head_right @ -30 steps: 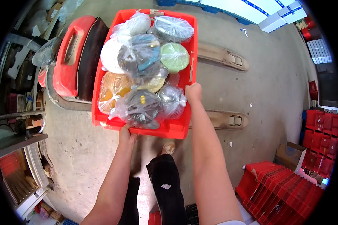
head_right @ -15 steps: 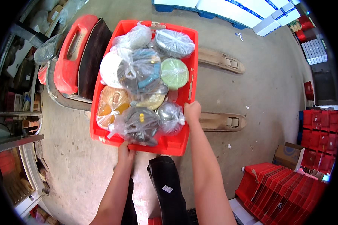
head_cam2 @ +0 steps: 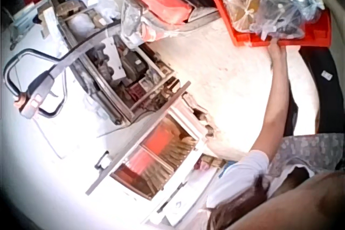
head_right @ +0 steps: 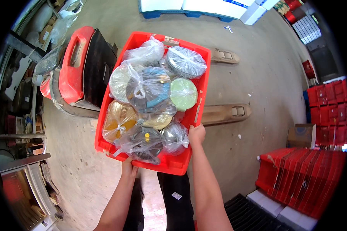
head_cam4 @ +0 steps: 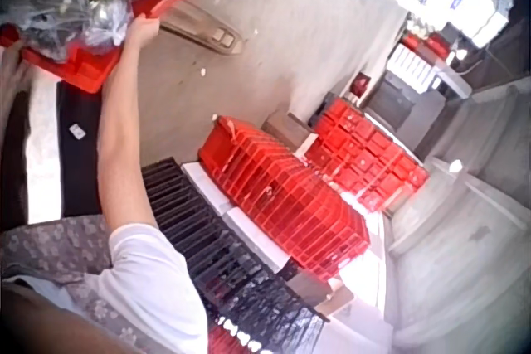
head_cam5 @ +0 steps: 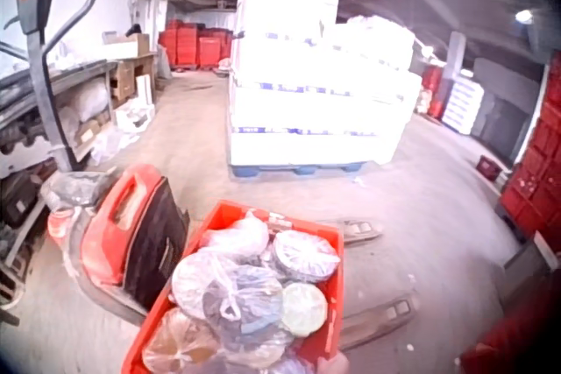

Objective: The person moves a red crate of packaged food items using a pallet jack, then opens a commercial refrigerator and places the items inside. They transfer additional packaged food from trays on a counter into the refrigerator, organizing them on shelves.

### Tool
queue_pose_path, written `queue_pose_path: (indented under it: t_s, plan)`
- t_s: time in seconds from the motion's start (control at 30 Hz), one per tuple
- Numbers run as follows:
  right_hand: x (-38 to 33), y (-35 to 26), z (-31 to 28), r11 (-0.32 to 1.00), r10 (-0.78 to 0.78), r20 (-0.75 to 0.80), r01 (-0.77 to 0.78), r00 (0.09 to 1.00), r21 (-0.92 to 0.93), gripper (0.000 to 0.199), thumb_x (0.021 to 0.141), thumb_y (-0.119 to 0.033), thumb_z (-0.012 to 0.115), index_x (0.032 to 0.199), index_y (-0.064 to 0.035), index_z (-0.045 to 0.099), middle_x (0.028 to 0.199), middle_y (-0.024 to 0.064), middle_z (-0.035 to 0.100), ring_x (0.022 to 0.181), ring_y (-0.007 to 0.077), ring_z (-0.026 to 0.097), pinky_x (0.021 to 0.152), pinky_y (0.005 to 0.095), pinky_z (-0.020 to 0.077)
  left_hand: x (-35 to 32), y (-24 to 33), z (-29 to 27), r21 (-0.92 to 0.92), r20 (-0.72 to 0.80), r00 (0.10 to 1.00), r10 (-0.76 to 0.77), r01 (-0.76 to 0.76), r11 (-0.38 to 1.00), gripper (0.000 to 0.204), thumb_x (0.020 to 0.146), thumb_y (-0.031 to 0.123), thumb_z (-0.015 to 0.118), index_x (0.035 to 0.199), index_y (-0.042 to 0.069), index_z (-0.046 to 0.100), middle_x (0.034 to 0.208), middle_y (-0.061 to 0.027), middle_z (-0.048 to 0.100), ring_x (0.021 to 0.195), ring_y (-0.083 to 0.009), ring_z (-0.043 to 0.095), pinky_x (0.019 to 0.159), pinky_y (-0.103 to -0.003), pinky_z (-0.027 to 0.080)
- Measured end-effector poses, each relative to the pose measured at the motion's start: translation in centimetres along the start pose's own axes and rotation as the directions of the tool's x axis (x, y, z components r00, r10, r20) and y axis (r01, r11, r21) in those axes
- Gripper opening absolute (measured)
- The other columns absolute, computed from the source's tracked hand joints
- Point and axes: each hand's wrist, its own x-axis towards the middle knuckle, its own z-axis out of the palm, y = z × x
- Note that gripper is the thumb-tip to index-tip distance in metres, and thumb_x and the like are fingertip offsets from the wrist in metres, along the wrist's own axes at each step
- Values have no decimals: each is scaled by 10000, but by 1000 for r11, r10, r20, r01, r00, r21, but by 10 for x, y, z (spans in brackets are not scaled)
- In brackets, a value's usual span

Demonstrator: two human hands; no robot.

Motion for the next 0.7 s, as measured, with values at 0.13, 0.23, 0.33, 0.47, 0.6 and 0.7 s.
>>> queue_pose_path:
  t_s: [0.13, 0.23, 0.33, 0.47, 0.6, 0.7]
  plan:
    - [-10, -12, 6, 991, 118, -23, -119, 993, -54, 226, 738, -137, 594, 909, 11, 588, 837, 217, 622, 840, 380, 593, 726, 428, 457, 7, 31, 19, 79, 7, 1000, -25, 24, 997, 275, 741, -80, 434, 1004, 0, 428, 836, -115, 512, 733, -254, 554, 681, -402, 519]
    - [-25, -7, 11, 986, 160, -11, -160, 987, -36, 232, 730, -117, 598, 903, 37, 581, 843, 224, 622, 834, 381, 594, 732, 419, 456, 12, 49, 17, 140, 5, 998, -60, 59, 988, 278, 740, -80, 436, 1005, 4, 430, 848, -118, 510, 738, -255, 555, 682, -405, 520]
    - [-25, -4, 20, 986, 165, -21, -165, 986, 6, 231, 725, -96, 598, 902, 52, 576, 850, 224, 624, 830, 370, 601, 739, 410, 456, 26, 56, 13, 152, 30, 997, -71, 65, 986, 312, 736, -93, 431, 1034, 1, 434, 883, -126, 520, 776, -268, 566, 698, -413, 522]
    - [-22, -5, 19, 986, 157, 25, -158, 987, 60, 223, 725, -56, 593, 913, 60, 569, 849, 207, 634, 811, 335, 615, 738, 388, 460, 17, 48, 19, 144, 13, 999, -37, 35, 989, 343, 742, -102, 417, 1064, 16, 441, 919, -127, 530, 804, -277, 572, 707, -416, 522]
    - [-4, 8, 21, 983, 126, 88, -136, 988, 126, 241, 736, -22, 587, 973, 24, 581, 870, 130, 642, 777, 231, 612, 712, 327, 461, 11, 36, 16, 67, 80, 989, -125, 120, 991, 294, 804, -44, 431, 1086, 38, 454, 1004, -131, 537, 892, -286, 570, 760, -425, 516]
    - [6, 3, 14, 981, 155, 139, -169, 978, 98, 261, 734, -8, 591, 992, 22, 568, 904, 129, 639, 813, 222, 607, 740, 321, 455, -2, 22, 30, 35, -13, 997, -76, 77, 996, 149, 833, 17, 450, 958, 3, 528, 946, -123, 582, 814, -247, 599, 719, -375, 520]
